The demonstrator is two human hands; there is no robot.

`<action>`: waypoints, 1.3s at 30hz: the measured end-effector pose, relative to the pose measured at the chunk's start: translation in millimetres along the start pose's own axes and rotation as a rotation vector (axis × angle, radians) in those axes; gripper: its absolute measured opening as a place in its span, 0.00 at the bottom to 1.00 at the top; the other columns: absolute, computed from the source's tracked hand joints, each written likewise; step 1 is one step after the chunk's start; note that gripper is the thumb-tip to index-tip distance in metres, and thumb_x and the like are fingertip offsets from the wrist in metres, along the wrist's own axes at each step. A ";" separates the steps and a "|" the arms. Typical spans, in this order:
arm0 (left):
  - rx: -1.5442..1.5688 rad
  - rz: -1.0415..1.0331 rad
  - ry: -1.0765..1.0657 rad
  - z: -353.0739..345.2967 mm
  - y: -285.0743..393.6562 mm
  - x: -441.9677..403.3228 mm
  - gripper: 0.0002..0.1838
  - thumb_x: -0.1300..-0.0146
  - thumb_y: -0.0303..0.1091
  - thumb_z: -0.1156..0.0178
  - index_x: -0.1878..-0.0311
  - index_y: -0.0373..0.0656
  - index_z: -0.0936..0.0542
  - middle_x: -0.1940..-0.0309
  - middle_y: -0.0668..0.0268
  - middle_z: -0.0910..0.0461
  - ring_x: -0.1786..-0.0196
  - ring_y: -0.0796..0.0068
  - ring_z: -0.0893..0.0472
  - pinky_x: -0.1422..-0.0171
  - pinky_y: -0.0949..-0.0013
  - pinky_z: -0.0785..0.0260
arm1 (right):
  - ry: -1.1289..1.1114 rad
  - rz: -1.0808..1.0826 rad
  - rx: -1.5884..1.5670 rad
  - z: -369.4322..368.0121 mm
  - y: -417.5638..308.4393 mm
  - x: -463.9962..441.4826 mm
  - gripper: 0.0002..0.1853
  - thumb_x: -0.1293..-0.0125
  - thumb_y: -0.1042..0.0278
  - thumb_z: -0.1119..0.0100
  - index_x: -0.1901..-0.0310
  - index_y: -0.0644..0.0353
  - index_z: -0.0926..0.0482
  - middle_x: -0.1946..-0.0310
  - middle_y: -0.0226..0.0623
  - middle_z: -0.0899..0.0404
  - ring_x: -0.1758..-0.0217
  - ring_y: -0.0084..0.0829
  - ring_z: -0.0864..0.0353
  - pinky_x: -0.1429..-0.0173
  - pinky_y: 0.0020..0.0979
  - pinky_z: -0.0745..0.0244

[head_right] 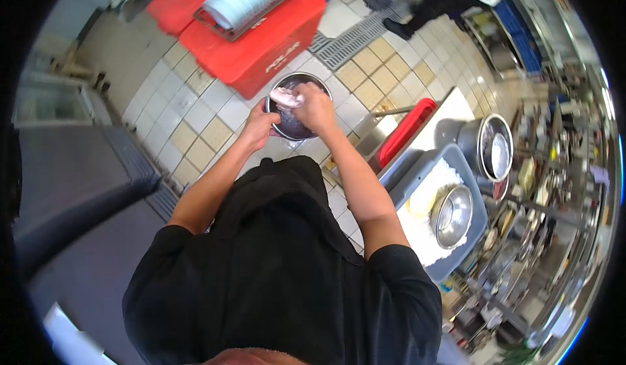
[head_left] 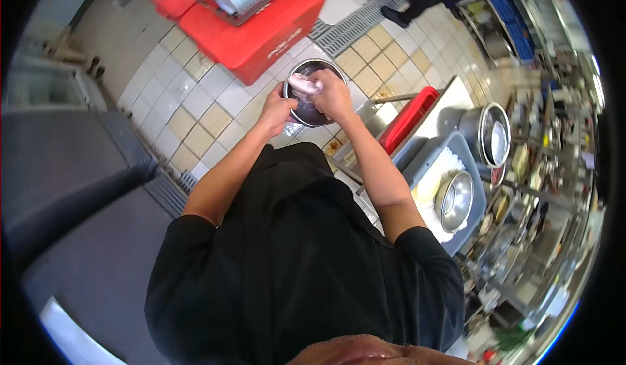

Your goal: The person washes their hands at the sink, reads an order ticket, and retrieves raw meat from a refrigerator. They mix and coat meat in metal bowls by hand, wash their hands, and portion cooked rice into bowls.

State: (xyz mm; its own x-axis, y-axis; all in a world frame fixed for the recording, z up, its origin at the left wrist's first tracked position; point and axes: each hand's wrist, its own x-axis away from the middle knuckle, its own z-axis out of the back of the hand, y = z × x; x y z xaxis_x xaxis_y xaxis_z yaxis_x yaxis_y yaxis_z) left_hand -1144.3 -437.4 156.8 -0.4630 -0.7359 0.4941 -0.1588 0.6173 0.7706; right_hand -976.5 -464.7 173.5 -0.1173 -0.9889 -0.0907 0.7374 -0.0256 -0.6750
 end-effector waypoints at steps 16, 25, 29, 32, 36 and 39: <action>-0.119 0.172 -0.382 -186.5 90.2 -228.5 0.29 0.53 0.15 0.51 0.43 0.37 0.33 0.55 0.58 0.23 0.59 0.64 0.17 0.59 0.54 0.17 | 0.678 -0.199 -1.061 181.0 173.2 -119.7 0.17 0.53 0.85 0.45 0.58 0.62 0.27 0.62 0.30 0.24 0.60 0.22 0.24 0.55 0.24 0.28; -0.176 0.304 -0.574 -311.6 110.0 -369.9 0.28 0.53 0.14 0.50 0.44 0.38 0.31 0.58 0.61 0.23 0.60 0.67 0.19 0.59 0.57 0.19 | 0.947 -0.146 -1.488 287.9 285.6 -175.7 0.19 0.47 0.88 0.47 0.53 0.60 0.32 0.57 0.41 0.24 0.53 0.36 0.21 0.46 0.37 0.24; -0.245 0.304 -0.700 -383.6 105.7 -443.6 0.30 0.55 0.14 0.50 0.43 0.39 0.31 0.57 0.62 0.23 0.61 0.68 0.19 0.63 0.62 0.19 | 1.141 -0.174 -1.368 345.6 329.3 -186.4 0.19 0.46 0.86 0.44 0.53 0.59 0.31 0.56 0.41 0.24 0.51 0.36 0.22 0.43 0.38 0.25; -0.339 0.291 -0.793 -445.4 106.9 -484.8 0.31 0.56 0.15 0.50 0.43 0.40 0.31 0.56 0.64 0.24 0.62 0.70 0.19 0.67 0.64 0.19 | 1.299 -0.196 -1.201 393.7 334.0 -187.0 0.19 0.46 0.88 0.45 0.53 0.60 0.31 0.55 0.40 0.25 0.48 0.36 0.22 0.43 0.37 0.26; -0.429 0.265 -0.861 -532.6 95.3 -521.4 0.34 0.57 0.14 0.51 0.40 0.38 0.32 0.55 0.64 0.24 0.60 0.70 0.20 0.64 0.64 0.19 | 1.485 -0.195 -0.852 447.5 342.7 -186.9 0.18 0.47 0.89 0.44 0.54 0.63 0.30 0.51 0.42 0.27 0.45 0.36 0.25 0.40 0.36 0.29; -0.431 0.283 -0.923 -597.0 73.9 -549.0 0.34 0.57 0.13 0.51 0.40 0.37 0.32 0.54 0.63 0.24 0.57 0.68 0.20 0.60 0.63 0.19 | 1.593 -0.251 -0.541 473.8 381.3 -183.9 0.17 0.49 0.86 0.41 0.57 0.62 0.28 0.50 0.43 0.27 0.44 0.38 0.26 0.39 0.35 0.31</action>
State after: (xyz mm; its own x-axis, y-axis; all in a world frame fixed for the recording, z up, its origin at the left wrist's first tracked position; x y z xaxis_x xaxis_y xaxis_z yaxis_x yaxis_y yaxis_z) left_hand -381.2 -153.9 182.8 -0.9470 0.0282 0.3200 0.2980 0.4489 0.8424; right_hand -358.6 -361.9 279.7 -0.9368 0.1553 -0.3135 0.3433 0.2349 -0.9094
